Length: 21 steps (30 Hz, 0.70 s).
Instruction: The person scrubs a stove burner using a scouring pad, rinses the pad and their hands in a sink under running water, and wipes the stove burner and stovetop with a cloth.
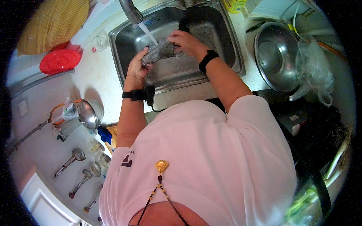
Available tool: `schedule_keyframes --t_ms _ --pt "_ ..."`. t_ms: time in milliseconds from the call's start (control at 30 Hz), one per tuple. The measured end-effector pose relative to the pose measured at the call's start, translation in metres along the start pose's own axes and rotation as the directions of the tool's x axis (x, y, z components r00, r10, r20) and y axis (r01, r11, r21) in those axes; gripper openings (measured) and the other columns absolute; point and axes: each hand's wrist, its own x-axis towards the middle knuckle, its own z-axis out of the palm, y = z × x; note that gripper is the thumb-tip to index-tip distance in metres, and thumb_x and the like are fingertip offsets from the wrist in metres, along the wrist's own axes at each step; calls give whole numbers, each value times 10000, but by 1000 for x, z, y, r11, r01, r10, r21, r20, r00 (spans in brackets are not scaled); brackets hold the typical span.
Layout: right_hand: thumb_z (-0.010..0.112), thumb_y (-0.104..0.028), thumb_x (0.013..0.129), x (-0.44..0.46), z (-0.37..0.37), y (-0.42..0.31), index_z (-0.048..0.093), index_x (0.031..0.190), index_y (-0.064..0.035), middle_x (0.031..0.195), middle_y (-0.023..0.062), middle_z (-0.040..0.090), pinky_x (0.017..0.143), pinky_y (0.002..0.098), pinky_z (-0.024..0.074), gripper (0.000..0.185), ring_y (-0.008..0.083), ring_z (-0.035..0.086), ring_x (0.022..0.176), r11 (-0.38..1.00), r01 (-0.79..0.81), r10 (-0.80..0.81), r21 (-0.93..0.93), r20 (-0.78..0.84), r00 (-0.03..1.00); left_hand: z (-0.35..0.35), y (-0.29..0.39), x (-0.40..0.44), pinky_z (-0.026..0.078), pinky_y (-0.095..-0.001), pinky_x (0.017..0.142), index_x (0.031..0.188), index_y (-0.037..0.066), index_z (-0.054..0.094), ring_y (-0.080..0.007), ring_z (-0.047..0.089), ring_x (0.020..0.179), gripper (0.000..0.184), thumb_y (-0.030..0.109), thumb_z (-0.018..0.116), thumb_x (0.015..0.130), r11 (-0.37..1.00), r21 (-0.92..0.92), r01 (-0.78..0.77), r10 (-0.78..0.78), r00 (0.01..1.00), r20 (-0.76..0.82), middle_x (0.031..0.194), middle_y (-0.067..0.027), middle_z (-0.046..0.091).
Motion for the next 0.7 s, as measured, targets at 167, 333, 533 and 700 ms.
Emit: schedule_keyframes --t_ms 167,333,533,700 --pt "621 -288 992 20 -9 21 587 1068 -148 1055 -17 585 856 385 509 163 148 593 985 987 -14 16 158 -6 1000 25 -10 -10 539 -457 897 1208 96 602 -277 630 1023 396 282 760 895 992 -125 -3 -17 988 -151 1128 -83 660" --pt "615 -242 998 16 13 19 560 1119 -89 1046 30 611 865 405 536 202 190 625 1034 950 65 -97 305 88 991 20 -25 4 517 -526 968 1254 87 579 -311 595 1136 384 287 692 947 963 -267 27 -54 994 -93 1267 -120 606" --pt "649 -261 958 20 17 13 608 1163 -73 1011 40 615 810 347 527 281 187 627 949 953 57 -46 296 -45 998 5 -25 22 462 -571 983 1259 129 562 -317 580 1170 310 213 635 969 936 -351 -4 -19 998 -63 1259 -108 623" --pt "647 -241 974 18 14 5 585 1108 -114 1026 2 613 786 335 497 195 147 604 935 958 42 -21 282 -74 997 14 -16 19 477 -537 930 1224 120 565 -301 597 1144 283 187 643 961 917 -389 -84 70 996 -49 1233 -103 637"
